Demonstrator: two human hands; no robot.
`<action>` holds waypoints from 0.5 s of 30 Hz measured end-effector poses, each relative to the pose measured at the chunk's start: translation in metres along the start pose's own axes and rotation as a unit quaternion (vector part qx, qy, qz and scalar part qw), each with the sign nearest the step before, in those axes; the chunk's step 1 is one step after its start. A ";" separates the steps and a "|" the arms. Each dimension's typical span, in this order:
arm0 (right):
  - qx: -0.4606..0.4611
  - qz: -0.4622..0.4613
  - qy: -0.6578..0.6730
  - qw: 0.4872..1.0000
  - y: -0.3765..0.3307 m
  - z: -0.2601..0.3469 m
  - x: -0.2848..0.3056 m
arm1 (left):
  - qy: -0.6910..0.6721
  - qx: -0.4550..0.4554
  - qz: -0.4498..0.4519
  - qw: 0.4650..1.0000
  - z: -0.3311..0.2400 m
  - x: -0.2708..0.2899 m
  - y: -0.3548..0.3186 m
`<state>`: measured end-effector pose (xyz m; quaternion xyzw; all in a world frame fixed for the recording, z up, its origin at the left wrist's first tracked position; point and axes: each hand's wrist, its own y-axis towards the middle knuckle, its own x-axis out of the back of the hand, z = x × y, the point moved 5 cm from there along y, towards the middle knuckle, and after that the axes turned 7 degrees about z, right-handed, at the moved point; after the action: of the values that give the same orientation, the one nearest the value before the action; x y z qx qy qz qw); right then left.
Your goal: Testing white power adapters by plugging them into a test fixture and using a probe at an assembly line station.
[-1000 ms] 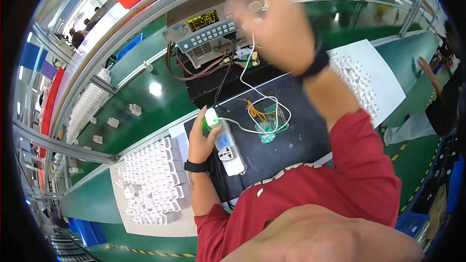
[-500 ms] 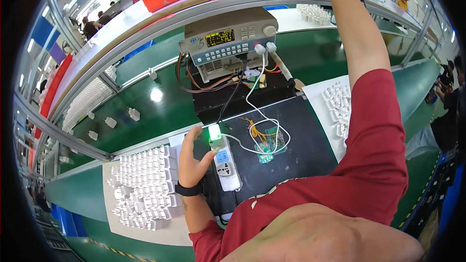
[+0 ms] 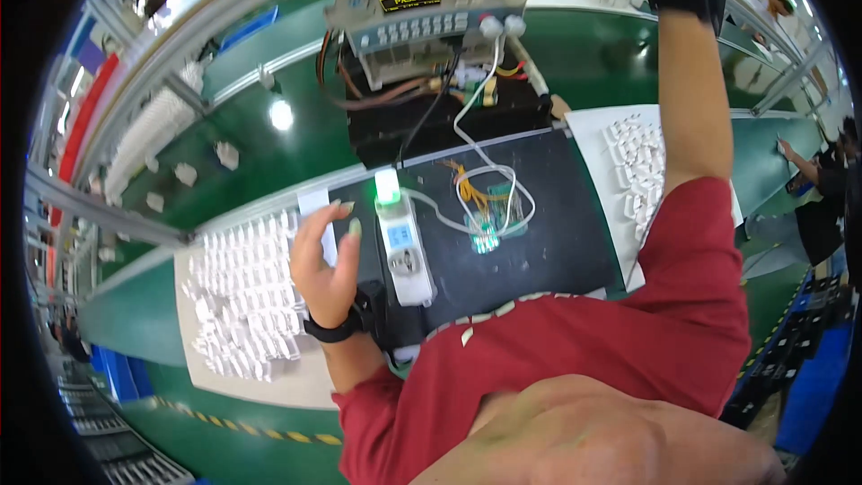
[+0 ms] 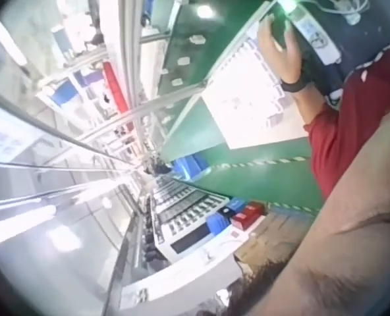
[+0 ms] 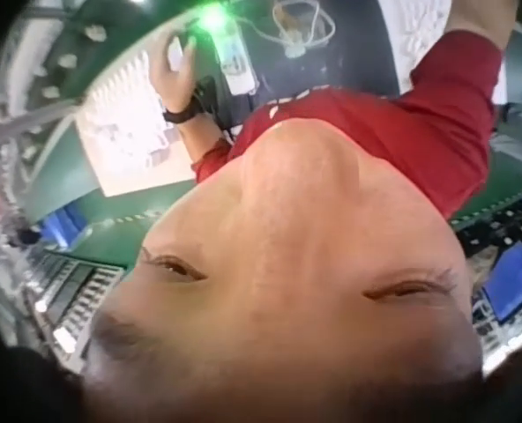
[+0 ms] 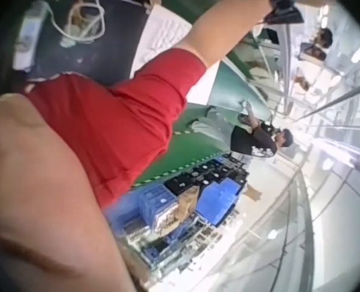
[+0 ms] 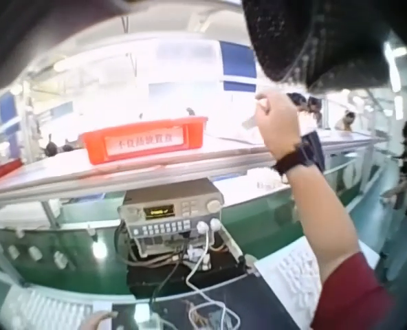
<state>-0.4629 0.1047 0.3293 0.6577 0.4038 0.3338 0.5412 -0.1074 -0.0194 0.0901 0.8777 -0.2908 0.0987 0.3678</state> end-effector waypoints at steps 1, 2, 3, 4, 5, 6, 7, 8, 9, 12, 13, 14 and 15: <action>-0.118 0.046 0.086 0.988 -0.014 0.023 0.017 | -0.045 0.001 -0.023 0.999 -0.010 -0.001 -0.003; -0.182 0.079 0.136 0.971 -0.038 0.043 0.036 | -0.110 0.061 -0.013 0.992 -0.014 -0.005 -0.007; -0.248 0.108 0.179 0.946 -0.057 0.076 0.059 | -0.237 0.115 -0.044 0.964 -0.014 -0.015 -0.011; -0.108 0.131 0.217 0.961 -0.086 0.119 0.073 | -0.392 0.143 -0.022 0.908 -0.018 -0.029 -0.013; 0.035 0.140 0.256 0.956 -0.109 0.166 0.086 | -0.434 0.119 0.035 0.892 -0.027 -0.037 -0.013; 0.154 0.109 0.308 0.933 -0.128 0.197 0.093 | -0.494 0.112 0.081 0.858 -0.034 -0.044 -0.015; 0.195 0.116 0.381 0.897 -0.148 0.218 0.094 | -0.573 0.152 0.098 0.799 -0.033 -0.050 -0.018; 0.208 0.085 0.462 0.858 -0.162 0.225 0.100 | -0.592 0.156 0.097 0.785 -0.034 -0.050 -0.021; 0.202 0.099 0.478 0.849 -0.176 0.232 0.102 | -0.601 0.177 0.094 0.774 -0.030 -0.049 -0.023; 0.235 0.136 0.477 0.836 -0.195 0.242 0.107 | -0.633 0.218 0.100 0.736 -0.017 -0.049 -0.027; 0.276 0.164 0.467 0.824 -0.200 0.245 0.110 | -0.639 0.239 0.109 0.723 -0.012 -0.051 -0.029; 0.337 0.204 0.455 0.798 -0.207 0.252 0.113 | -0.646 0.229 0.112 0.719 -0.009 -0.053 -0.030; 0.337 0.277 0.467 0.770 -0.212 0.256 0.112 | -0.604 0.247 0.098 0.752 -0.002 -0.055 -0.032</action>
<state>-0.2242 0.1101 0.0729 0.6445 0.4939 0.5773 -0.0859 -0.1333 0.0239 0.0513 0.7818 -0.5018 -0.3481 -0.1257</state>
